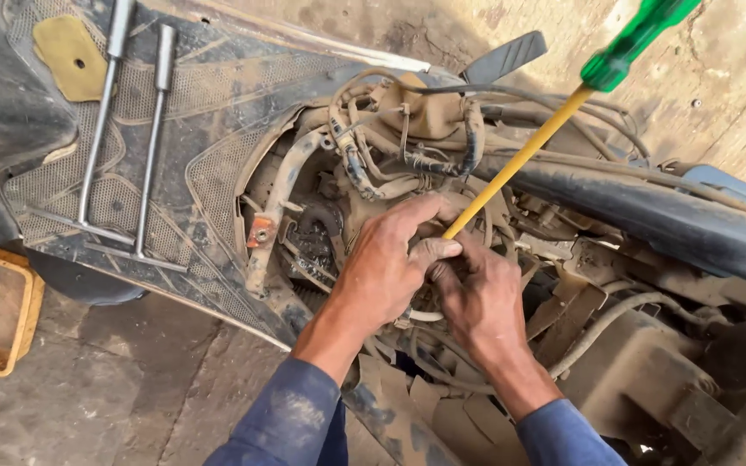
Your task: The person is using a screwdriver to adjust and inspect the engine components of a scooter.
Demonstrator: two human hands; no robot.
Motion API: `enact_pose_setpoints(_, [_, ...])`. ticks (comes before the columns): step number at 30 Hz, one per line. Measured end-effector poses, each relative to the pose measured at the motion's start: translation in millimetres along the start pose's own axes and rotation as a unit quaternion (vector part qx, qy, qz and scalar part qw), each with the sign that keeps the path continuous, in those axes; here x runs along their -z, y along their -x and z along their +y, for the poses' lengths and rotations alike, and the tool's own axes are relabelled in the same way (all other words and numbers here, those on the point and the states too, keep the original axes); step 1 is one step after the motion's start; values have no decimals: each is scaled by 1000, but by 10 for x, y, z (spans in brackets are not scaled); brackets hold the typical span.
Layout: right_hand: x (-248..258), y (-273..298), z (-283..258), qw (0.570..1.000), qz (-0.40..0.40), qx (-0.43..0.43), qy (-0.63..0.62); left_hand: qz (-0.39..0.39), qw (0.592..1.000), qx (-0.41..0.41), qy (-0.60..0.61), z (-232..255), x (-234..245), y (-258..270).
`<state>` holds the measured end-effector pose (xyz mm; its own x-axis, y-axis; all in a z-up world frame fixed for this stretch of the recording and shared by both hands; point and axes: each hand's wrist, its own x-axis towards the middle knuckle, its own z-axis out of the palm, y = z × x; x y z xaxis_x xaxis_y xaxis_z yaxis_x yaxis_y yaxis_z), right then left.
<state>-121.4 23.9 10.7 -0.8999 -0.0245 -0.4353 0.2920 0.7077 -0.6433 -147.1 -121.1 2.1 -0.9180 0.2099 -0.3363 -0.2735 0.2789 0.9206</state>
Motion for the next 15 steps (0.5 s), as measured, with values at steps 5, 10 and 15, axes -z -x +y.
enact_pose_setpoints(5, [45,-40,-197,998,-16,-57,-15,3,1000,3,-7,90,39,-37])
enact_pose_setpoints(10, [31,10,-136,996,-28,-89,-4,19,1000,-16,-9,-10,-20,42])
enact_pose_setpoints(15, [-63,66,30,1000,14,5,-18,5,1000,5,7,40,-52,11])
